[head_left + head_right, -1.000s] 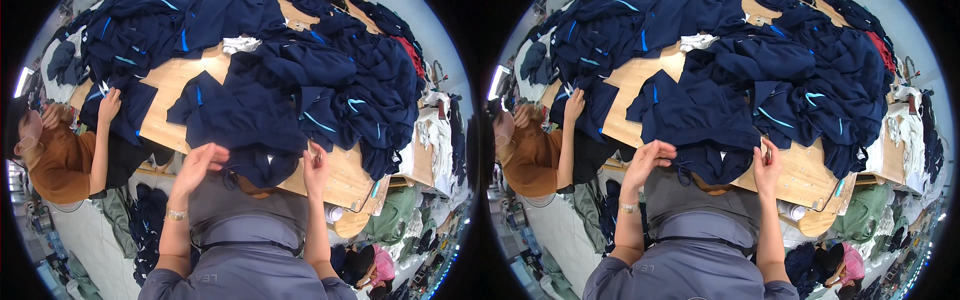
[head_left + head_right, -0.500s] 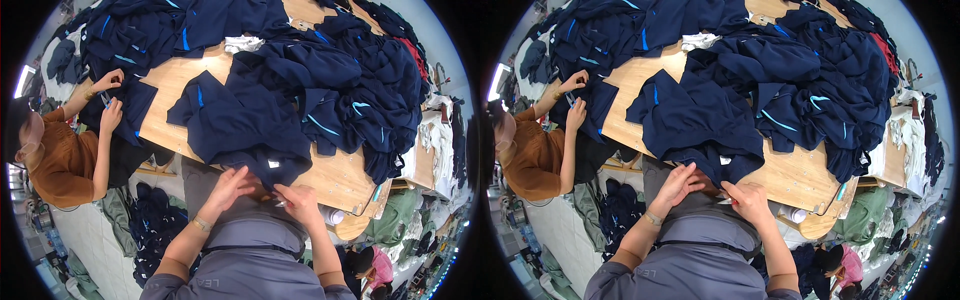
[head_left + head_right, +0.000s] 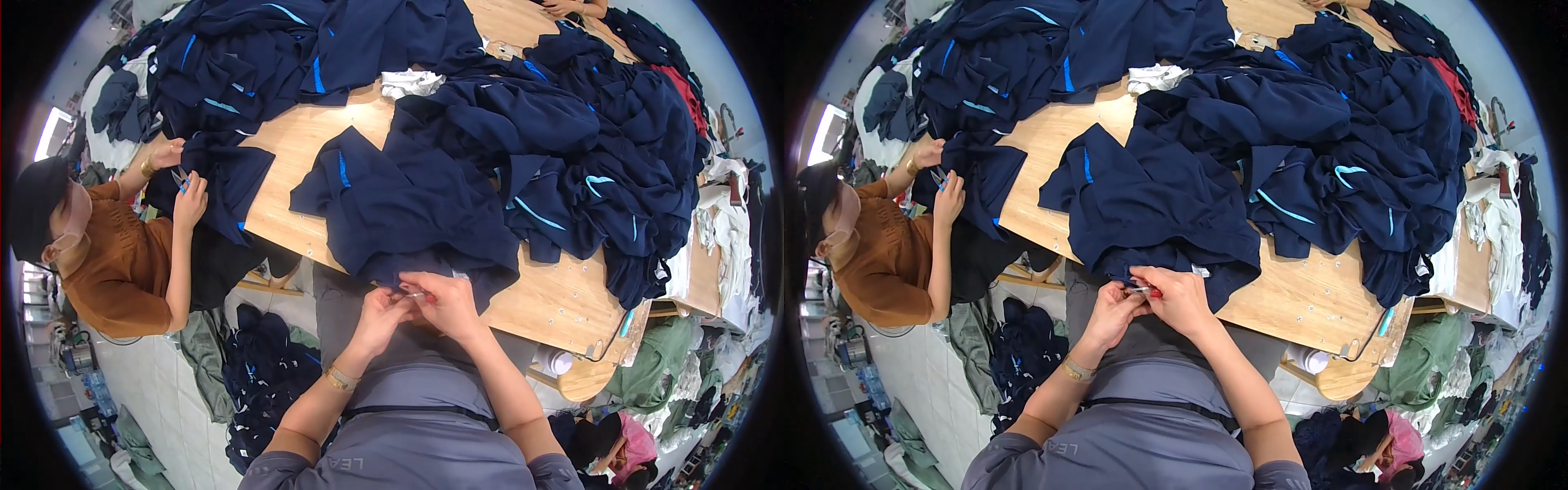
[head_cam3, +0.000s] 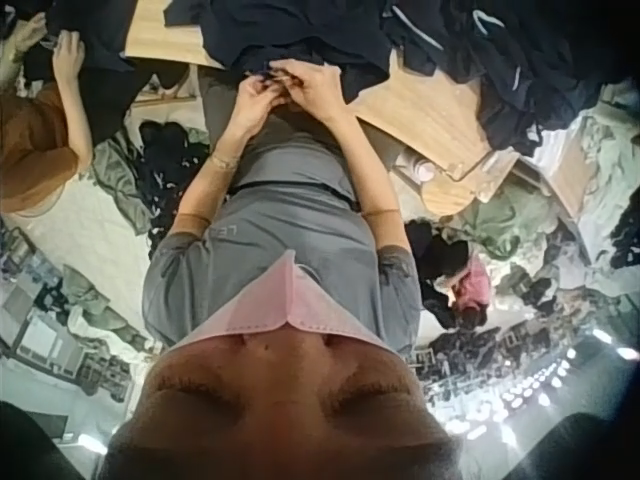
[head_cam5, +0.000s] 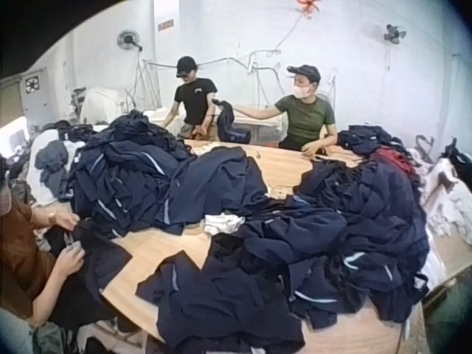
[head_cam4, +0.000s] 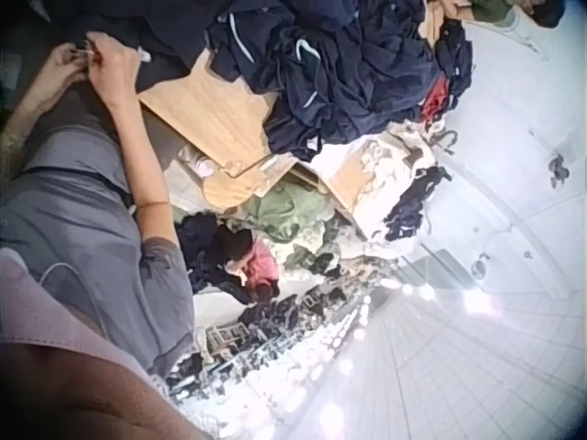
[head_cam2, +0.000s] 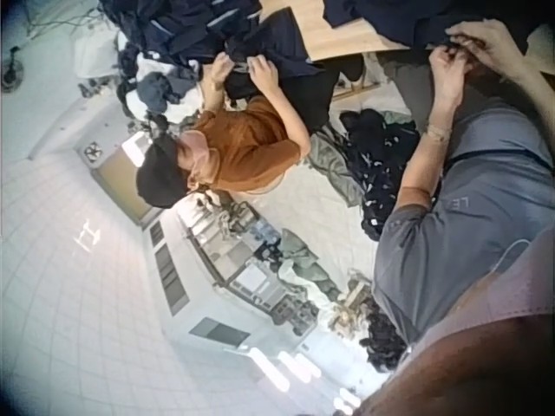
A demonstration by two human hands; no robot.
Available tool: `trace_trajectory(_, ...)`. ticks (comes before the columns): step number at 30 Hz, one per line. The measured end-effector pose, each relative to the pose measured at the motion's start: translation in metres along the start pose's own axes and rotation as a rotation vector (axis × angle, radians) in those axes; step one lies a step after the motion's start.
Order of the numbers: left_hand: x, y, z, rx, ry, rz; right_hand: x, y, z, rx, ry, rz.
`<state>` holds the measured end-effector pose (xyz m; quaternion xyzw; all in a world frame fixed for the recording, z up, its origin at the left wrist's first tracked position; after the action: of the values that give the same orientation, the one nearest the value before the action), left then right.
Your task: Trimming excess threads and loose ends from blue athletic garments using thread snips in a workshop setting.
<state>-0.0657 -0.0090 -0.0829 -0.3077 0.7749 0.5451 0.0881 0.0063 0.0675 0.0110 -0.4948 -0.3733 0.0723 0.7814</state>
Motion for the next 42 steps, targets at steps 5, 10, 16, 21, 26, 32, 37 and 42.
trace_trajectory(5,0.02,-0.007,-0.005,0.285,0.005,0.318,0.011,0.018,-0.012,-0.17,0.028,0.283)
trace_trajectory(10,0.066,0.002,-0.005,0.302,0.183,0.432,0.037,0.042,-0.033,-0.393,0.09,0.491)
trace_trajectory(16,0.078,0.054,-0.01,0.015,0.483,1.137,0.036,0.033,-0.018,-0.416,0.019,0.402)
trace_trajectory(21,0.048,0.117,-0.029,-0.56,0.713,1.304,0.021,0.023,-0.012,-0.374,-0.088,0.462)
trace_trajectory(26,0.042,0.113,0.006,-0.579,0.455,1.4,0.004,0.021,-0.018,-0.454,-0.174,0.646)
trace_trajectory(32,0.03,0.075,0.032,-0.015,0.15,-0.531,0.025,0.016,-0.027,-0.386,-0.046,1.401)
trace_trajectory(37,0.015,0.033,0.025,0.124,0.281,-0.872,0.019,0.016,-0.033,-0.399,-0.173,1.364)
trace_trajectory(42,0.013,0.043,0.03,0.053,0.035,-0.756,0.011,0.022,-0.029,-0.44,-0.283,1.132)
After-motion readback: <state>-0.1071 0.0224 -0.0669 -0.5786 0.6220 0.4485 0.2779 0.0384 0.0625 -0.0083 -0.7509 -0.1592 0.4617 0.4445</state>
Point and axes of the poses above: each hand's wrist, its own z-axis towards the middle knuckle, its own x-axis out of the back of the hand, y = z × x, the point moved 10 cm from there along z, towards the middle knuckle, and after that the axes turned 1 degree about z, right-handed, at the moved point
